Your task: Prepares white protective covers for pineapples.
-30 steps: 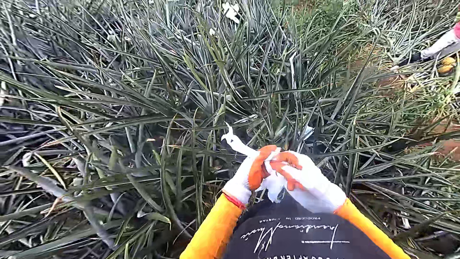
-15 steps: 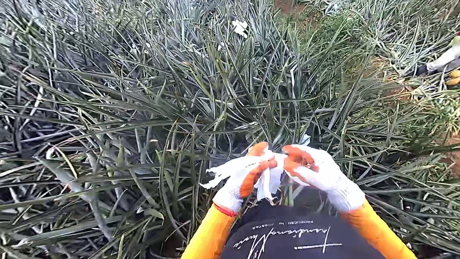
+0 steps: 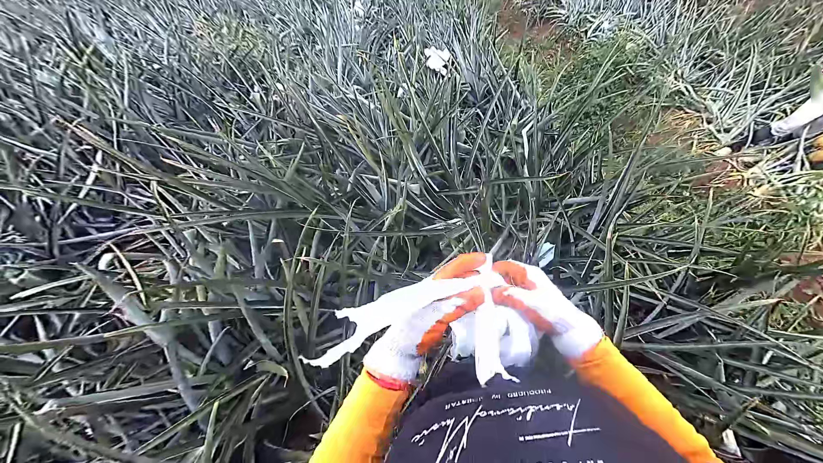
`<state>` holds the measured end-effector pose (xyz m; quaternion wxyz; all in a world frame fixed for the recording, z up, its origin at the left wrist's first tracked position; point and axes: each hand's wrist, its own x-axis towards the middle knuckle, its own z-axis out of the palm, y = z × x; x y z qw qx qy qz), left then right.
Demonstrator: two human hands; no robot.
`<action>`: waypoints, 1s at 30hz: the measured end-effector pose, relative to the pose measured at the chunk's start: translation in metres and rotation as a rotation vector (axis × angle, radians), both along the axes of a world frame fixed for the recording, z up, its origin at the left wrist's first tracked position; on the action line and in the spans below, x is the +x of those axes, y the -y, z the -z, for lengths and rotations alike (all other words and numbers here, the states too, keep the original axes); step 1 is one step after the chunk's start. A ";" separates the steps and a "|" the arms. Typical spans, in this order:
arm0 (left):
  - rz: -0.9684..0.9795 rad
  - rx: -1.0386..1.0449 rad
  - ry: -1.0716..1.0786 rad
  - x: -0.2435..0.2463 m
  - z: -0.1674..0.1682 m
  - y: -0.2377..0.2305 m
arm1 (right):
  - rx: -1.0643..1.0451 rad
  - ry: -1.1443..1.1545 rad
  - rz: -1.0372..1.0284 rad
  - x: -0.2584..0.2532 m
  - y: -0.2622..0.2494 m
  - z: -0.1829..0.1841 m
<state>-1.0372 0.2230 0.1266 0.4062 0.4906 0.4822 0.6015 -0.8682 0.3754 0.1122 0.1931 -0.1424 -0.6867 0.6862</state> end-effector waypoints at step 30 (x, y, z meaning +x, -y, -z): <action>0.237 -0.051 0.525 -0.002 -0.002 -0.007 | 0.583 -0.044 0.228 0.004 0.015 0.002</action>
